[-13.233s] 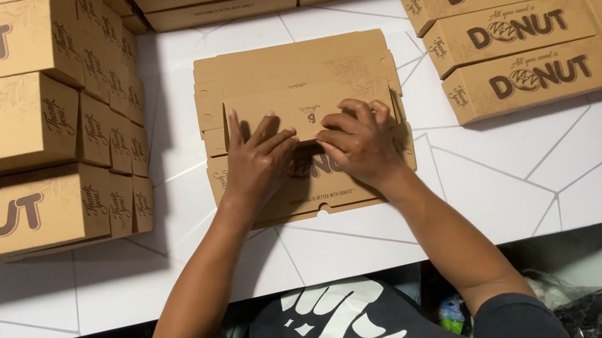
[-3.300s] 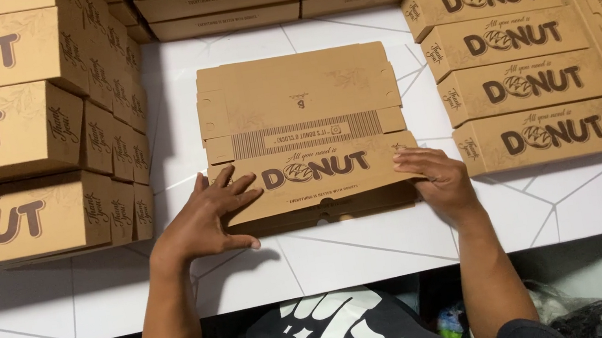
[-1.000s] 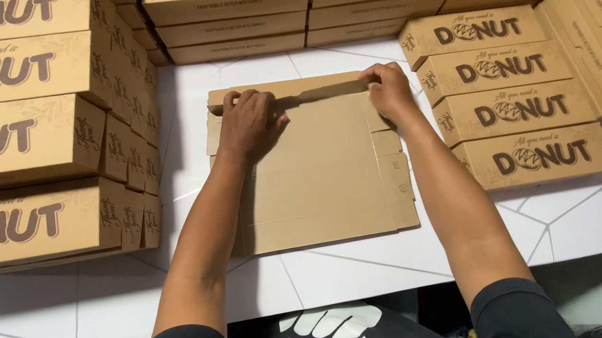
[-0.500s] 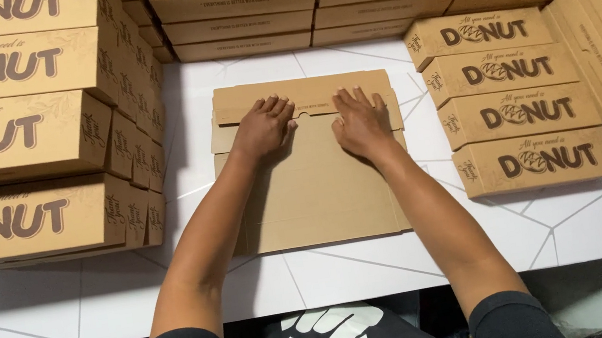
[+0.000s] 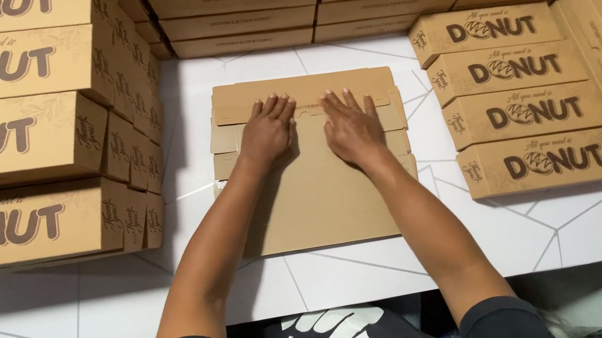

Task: Folding flat cardboard sheets into donut boxes by following pre-scored lines and tucking in flaps.

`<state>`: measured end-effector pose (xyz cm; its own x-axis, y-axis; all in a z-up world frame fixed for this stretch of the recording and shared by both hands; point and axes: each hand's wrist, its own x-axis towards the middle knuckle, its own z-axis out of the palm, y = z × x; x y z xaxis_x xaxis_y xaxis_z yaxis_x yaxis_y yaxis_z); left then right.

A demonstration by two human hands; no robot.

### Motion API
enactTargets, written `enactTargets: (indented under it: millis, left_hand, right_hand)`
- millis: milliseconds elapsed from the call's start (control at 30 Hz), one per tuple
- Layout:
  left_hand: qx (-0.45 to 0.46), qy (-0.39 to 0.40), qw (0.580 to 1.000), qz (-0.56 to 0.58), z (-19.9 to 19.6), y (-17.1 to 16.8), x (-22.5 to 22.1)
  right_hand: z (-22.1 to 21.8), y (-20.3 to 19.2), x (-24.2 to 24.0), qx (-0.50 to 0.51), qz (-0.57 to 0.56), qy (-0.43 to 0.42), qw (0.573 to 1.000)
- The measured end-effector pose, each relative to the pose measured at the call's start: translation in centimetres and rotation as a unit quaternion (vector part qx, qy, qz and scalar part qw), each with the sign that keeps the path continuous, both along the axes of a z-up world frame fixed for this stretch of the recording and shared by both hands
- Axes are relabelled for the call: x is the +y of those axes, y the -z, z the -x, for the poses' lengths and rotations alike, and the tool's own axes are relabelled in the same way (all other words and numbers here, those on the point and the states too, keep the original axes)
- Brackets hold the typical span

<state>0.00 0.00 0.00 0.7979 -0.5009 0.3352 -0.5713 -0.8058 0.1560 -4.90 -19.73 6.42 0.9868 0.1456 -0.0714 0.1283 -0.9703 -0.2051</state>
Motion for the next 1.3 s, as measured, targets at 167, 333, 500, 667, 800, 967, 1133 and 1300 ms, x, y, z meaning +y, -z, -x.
enactTargets:
  millis: [167,333,500,667,800,967,1133,1300]
  left_hand:
    - [0.041,-0.050,0.998,-0.019,0.4,-1.3,3.5]
    - [0.021,-0.064,0.997,-0.033,0.3,-0.3,3.4]
    - [0.003,-0.031,0.999,-0.032,0.2,-0.3,0.7]
    - [-0.027,0.017,0.999,-0.009,-0.7,0.9,-1.9]
    - [-0.021,0.035,0.999,0.000,-0.3,0.4,-0.4]
    - [0.008,0.006,1.000,0.001,-0.3,0.7,4.0]
    - [-0.005,-0.012,1.000,-0.004,-0.4,0.7,4.2]
    - [-0.046,-0.001,0.999,0.000,-0.3,0.8,1.0]
  right_hand:
    - [0.5,0.3,-3.8,-0.007,-0.007,0.036,0.999]
    - [0.6,0.5,-4.0,-0.014,-0.003,0.050,0.999]
    - [0.0,0.5,-1.8,-0.021,-0.006,0.015,1.000]
    - [-0.3,0.5,0.3,-0.013,-0.004,-0.003,1.000]
    - [0.3,-0.1,-0.2,-0.004,0.003,-0.004,1.000]
    - [0.8,0.3,-3.3,0.001,-0.006,0.028,1.000]
    - [1.0,-0.2,-2.6,-0.001,-0.003,0.050,0.999]
    - [0.6,-0.2,0.6,-0.007,-0.013,0.034,0.999]
